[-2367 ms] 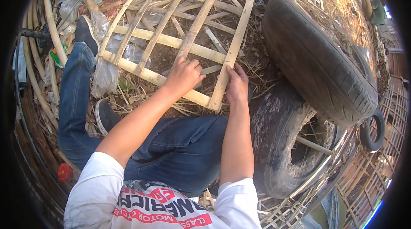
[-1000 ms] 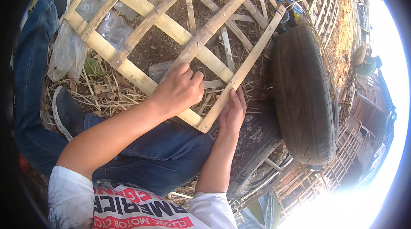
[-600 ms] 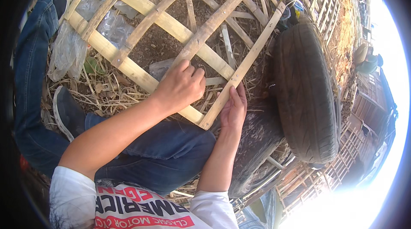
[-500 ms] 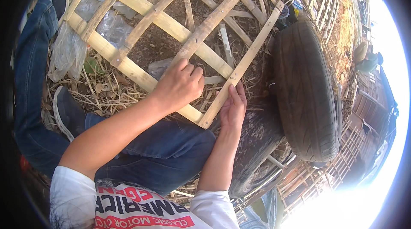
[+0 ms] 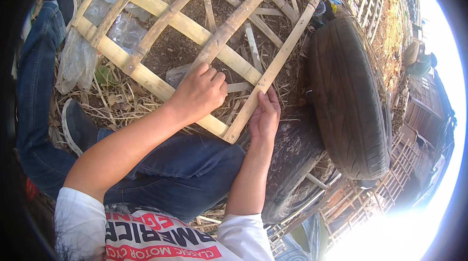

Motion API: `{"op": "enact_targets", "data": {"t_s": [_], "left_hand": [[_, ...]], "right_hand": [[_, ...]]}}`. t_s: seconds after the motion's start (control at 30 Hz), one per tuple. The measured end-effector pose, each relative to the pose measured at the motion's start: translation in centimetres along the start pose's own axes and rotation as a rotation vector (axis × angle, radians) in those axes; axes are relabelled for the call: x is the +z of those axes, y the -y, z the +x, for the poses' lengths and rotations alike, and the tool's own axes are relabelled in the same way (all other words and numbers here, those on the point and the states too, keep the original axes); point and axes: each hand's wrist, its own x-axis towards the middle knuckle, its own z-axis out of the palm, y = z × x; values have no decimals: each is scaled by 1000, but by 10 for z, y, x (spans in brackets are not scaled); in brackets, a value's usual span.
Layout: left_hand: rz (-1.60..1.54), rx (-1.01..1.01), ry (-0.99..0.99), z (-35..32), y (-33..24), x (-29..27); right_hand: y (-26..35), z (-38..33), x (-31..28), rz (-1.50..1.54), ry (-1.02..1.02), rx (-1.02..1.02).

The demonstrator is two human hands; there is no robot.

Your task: The person nails bamboo strips together to form a lattice frame using a hammer and nails while sitting on the ground.

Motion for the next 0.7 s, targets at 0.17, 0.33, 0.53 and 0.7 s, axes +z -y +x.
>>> {"op": "enact_targets", "data": {"t_s": [0.17,0.33,0.53,0.7], "left_hand": [[-32,5,0,-4,2,-1],[-20,19,9,-4,2,-1],[-40,29,6,-4,4,-1],[-67,40,15,-3,6,-3]], "right_hand": [[2,-2,3,2,26,7],[0,0,0,11,6,16],[0,1,-2,9,10,12],[1,1,0,4,8,20]]}}
